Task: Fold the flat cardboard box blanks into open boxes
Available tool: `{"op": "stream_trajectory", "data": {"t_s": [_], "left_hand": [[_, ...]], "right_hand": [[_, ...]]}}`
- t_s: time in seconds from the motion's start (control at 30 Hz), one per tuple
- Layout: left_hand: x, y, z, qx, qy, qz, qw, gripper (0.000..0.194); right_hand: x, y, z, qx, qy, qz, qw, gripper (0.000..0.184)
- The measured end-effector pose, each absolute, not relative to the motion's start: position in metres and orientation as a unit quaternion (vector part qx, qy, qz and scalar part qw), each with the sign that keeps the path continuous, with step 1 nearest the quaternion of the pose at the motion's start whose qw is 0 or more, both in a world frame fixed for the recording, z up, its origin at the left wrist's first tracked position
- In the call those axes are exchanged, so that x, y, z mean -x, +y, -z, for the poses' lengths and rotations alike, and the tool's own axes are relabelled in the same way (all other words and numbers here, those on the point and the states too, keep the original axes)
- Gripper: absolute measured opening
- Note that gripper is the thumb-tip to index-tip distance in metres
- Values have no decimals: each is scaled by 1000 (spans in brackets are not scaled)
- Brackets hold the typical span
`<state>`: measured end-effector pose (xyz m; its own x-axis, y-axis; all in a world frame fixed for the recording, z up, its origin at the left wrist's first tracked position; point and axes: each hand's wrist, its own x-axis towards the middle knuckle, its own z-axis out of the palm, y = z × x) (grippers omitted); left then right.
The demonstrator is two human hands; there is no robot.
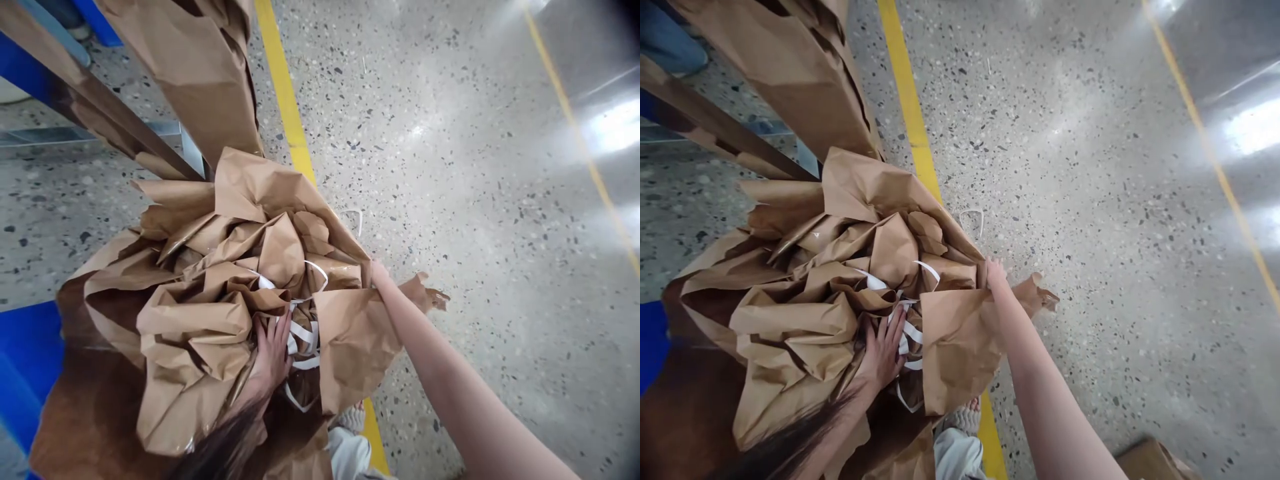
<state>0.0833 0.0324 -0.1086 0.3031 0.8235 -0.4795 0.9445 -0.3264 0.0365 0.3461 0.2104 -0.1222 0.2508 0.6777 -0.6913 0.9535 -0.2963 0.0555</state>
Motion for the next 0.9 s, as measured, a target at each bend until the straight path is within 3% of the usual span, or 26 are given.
{"op": "stream_trajectory", "data": {"t_s": [0.13,0.37,0.47,0.6,0.7,0.77,0.9], "left_hand": [[-85,32,100,-785,561,181,190,86],[-99,24,15,-774,587,117,207,74],[-97,14,-36,-781,592,73,186,67],[-69,-16,-94,-792,590,31,157,54],[-37,-38,-125,-712,692,32,112,46],[-21,-42,-133,-619,776,52,111,54],[-11,-20,-104,-552,808,77,194,71]], "right_hand": [[-351,198,113,-785,518,273,201,24],[-311,185,-65,-721,656,221,25,37],[-262,156,-111,-617,741,264,20,24],[-204,127,-116,-503,801,317,71,14],[-184,120,-113,-508,793,315,120,32],[-182,118,-114,-534,777,298,148,45],[-189,115,-104,-529,779,289,169,48]]}}
